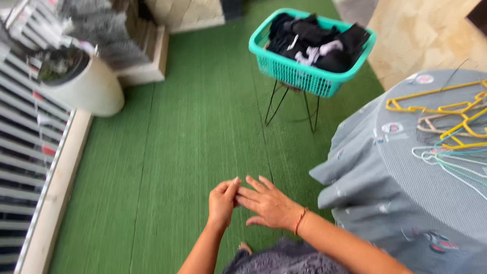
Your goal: The person takes clothing items from a plastic basket, places them onto hangers, and then hangs the hangers onto a laundry rack.
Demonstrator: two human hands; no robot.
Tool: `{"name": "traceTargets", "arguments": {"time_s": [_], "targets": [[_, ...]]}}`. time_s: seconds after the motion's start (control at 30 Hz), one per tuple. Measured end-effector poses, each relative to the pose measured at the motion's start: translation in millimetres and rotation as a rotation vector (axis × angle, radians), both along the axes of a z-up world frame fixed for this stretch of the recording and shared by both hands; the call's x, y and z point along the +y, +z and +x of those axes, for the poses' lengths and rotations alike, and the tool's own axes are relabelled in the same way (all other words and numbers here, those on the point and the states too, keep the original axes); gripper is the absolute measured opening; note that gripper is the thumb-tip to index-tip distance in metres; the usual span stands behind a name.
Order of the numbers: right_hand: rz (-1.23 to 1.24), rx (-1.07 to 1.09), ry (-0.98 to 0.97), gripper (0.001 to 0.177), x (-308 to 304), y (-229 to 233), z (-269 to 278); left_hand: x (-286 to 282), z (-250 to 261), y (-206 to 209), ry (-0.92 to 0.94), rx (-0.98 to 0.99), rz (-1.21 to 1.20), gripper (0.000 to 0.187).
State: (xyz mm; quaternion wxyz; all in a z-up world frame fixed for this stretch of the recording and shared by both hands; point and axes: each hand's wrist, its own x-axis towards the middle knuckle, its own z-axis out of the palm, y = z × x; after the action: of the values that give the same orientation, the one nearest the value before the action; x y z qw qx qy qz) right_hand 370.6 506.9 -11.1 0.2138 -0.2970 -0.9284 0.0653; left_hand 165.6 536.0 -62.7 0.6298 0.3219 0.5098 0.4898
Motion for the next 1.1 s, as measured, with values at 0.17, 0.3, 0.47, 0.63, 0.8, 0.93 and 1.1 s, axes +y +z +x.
{"name": "traceTargets", "arguments": {"time_s": [0.17,0.3,0.47,0.63,0.8,0.93,1.1], "targets": [[-0.121,0.101,-0.243,0.075,43,-23,-10,66,-33,-16,-0.187,0.118,0.048,0.027],[-0.188,0.1,-0.395,0.069,64,-43,7,116,-37,-36,-0.33,0.294,0.166,0.03],[-0.209,0.137,-0.584,0.066,121,-41,59,187,-1,-39,-0.435,0.403,0.211,0.033],[-0.158,0.183,-0.769,0.066,216,-33,152,278,63,-23,-0.453,0.42,0.339,0.033],[-0.113,0.236,-0.824,0.062,309,-19,237,370,137,1,-0.456,0.435,0.38,0.032],[-0.097,0.173,-0.807,0.063,363,-17,290,440,183,9,-0.391,0.426,0.313,0.033],[-0.17,0.242,-0.873,0.059,395,-25,325,485,192,-5,-0.407,0.387,0.416,0.029]]}}
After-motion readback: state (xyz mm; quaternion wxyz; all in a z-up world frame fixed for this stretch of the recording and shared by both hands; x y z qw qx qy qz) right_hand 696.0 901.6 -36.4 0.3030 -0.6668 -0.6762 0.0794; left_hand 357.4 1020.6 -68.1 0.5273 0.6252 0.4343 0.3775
